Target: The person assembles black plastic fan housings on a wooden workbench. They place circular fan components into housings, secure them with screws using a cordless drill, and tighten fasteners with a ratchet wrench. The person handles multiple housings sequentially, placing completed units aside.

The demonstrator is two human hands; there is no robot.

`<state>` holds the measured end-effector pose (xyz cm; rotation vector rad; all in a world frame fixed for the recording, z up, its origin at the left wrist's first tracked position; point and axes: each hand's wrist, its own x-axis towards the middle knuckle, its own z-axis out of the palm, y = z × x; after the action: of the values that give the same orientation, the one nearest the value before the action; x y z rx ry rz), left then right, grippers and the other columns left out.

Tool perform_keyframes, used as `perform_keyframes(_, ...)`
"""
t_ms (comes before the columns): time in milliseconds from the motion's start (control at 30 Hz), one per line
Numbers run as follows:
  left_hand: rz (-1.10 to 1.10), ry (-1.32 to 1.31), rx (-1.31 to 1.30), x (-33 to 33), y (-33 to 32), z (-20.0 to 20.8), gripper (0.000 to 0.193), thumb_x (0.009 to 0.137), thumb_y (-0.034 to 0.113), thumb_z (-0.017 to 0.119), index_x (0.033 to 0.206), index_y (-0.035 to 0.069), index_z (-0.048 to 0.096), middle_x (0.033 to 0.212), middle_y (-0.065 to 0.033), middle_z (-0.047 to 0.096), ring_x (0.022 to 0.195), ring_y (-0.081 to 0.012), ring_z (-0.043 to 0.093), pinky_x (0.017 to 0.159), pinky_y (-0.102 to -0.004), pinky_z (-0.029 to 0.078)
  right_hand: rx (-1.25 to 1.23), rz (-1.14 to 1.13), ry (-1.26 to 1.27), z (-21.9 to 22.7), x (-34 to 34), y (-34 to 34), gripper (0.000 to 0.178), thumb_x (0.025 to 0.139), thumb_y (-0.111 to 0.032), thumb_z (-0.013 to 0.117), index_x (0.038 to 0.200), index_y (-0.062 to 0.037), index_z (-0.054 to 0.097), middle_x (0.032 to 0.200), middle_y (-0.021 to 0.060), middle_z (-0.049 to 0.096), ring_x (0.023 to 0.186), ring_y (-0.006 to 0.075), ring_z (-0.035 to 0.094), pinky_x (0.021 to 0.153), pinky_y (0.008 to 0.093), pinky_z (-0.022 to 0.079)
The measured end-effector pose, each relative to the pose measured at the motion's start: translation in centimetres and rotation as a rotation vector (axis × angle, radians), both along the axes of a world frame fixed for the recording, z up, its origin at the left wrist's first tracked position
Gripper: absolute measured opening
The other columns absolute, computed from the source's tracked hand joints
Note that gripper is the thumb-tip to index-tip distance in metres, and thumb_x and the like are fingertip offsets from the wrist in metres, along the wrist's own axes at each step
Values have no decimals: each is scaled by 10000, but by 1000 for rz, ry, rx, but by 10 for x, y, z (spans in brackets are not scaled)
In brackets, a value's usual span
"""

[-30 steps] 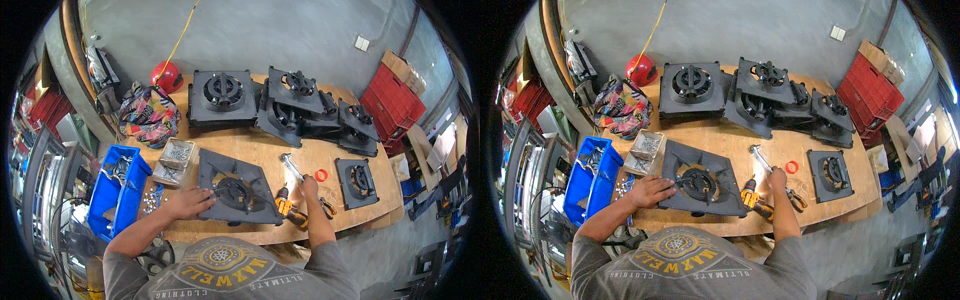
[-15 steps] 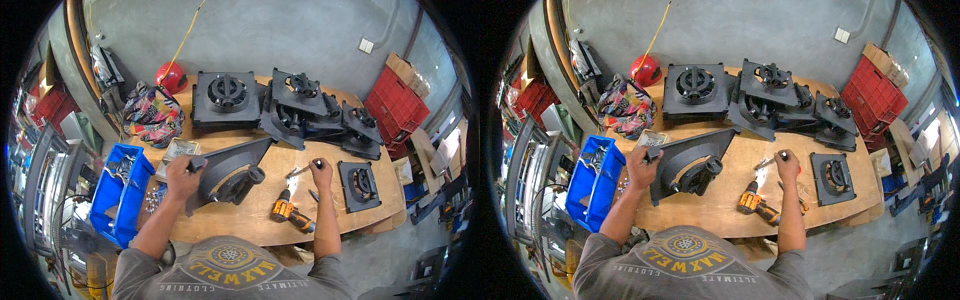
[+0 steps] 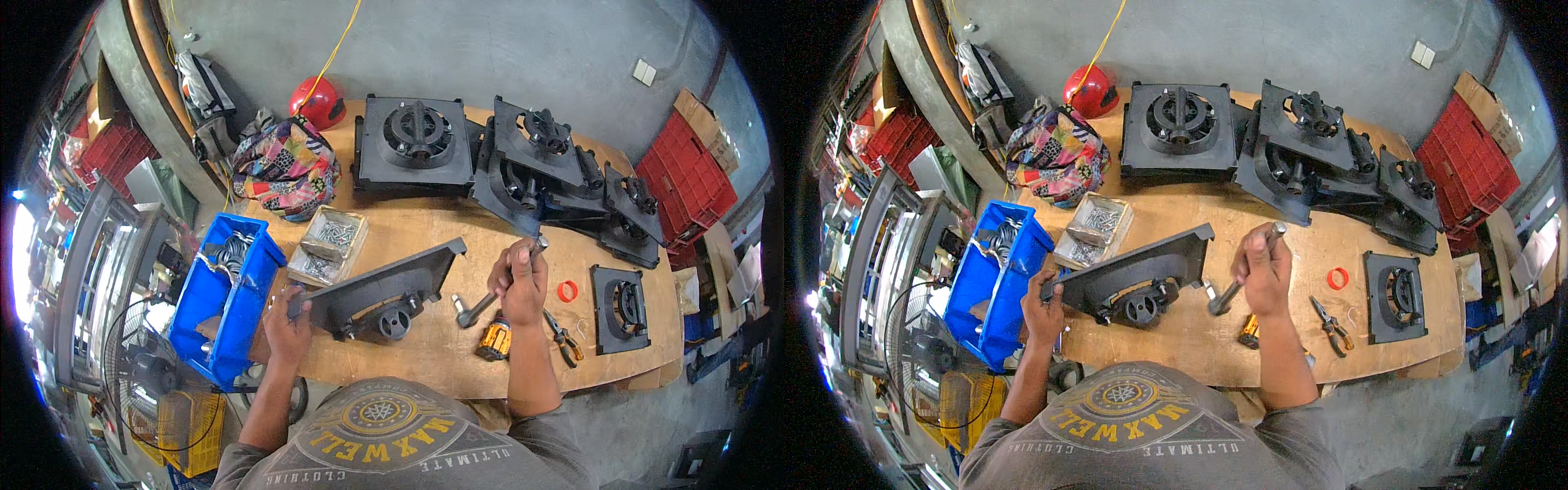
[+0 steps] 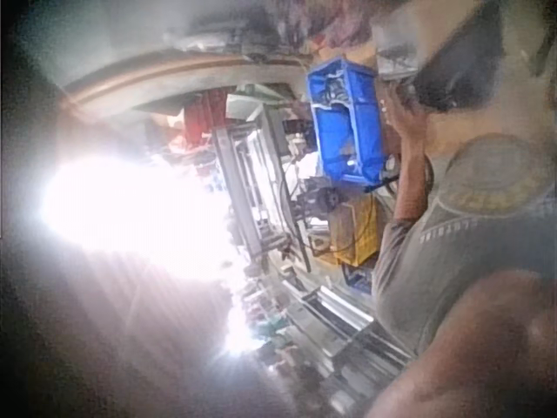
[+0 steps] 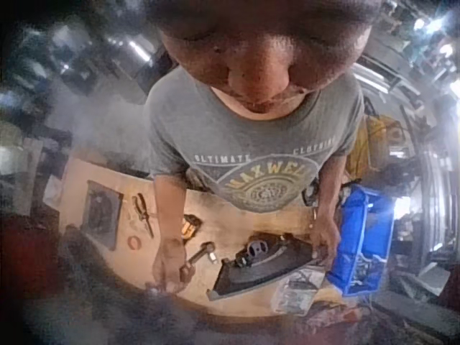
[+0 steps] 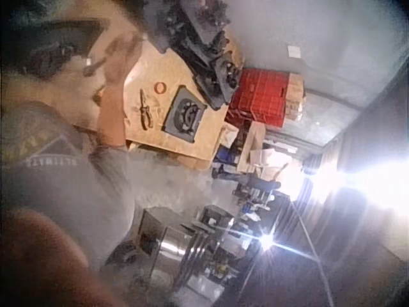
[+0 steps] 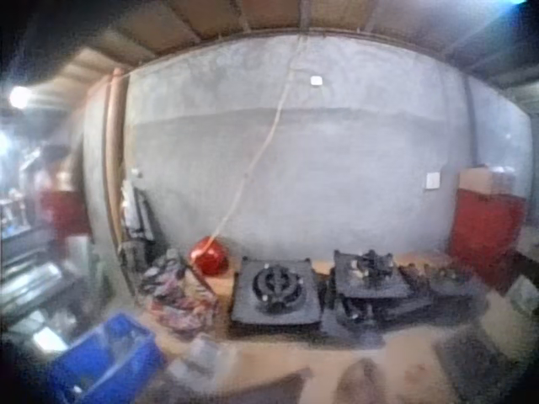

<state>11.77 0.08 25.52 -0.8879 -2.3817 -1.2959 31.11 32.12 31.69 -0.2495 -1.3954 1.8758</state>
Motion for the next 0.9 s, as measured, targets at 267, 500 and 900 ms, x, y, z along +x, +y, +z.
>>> perform_keyframes(267,2,-21,-65,-5,4,10,285,941,259,626,1044,-6,608,869,-174,661,802,-312,663,726,-382,500,-69,137,25,26,-28,-53,312,1007,-369,535,869,-101,455,654,-12,453,520,61,389,457,225,343)
perform_keyframes(500,-62,2,-61,-7,10,34,338,873,303,690,1027,7,637,893,-185,665,810,-355,666,735,-413,507,-14,83,118,31,-44,-65,300,1004,-360,545,882,-96,472,643,-24,444,540,57,403,471,223,345)
perform_keyframes(900,-670,-28,-838,-50,133,112,617,782,602,684,996,25,656,926,-229,663,907,-400,640,777,-457,491,-241,-100,92,12,-55,-50,350,999,-424,529,817,-134,459,638,-44,433,527,61,402,495,255,362)
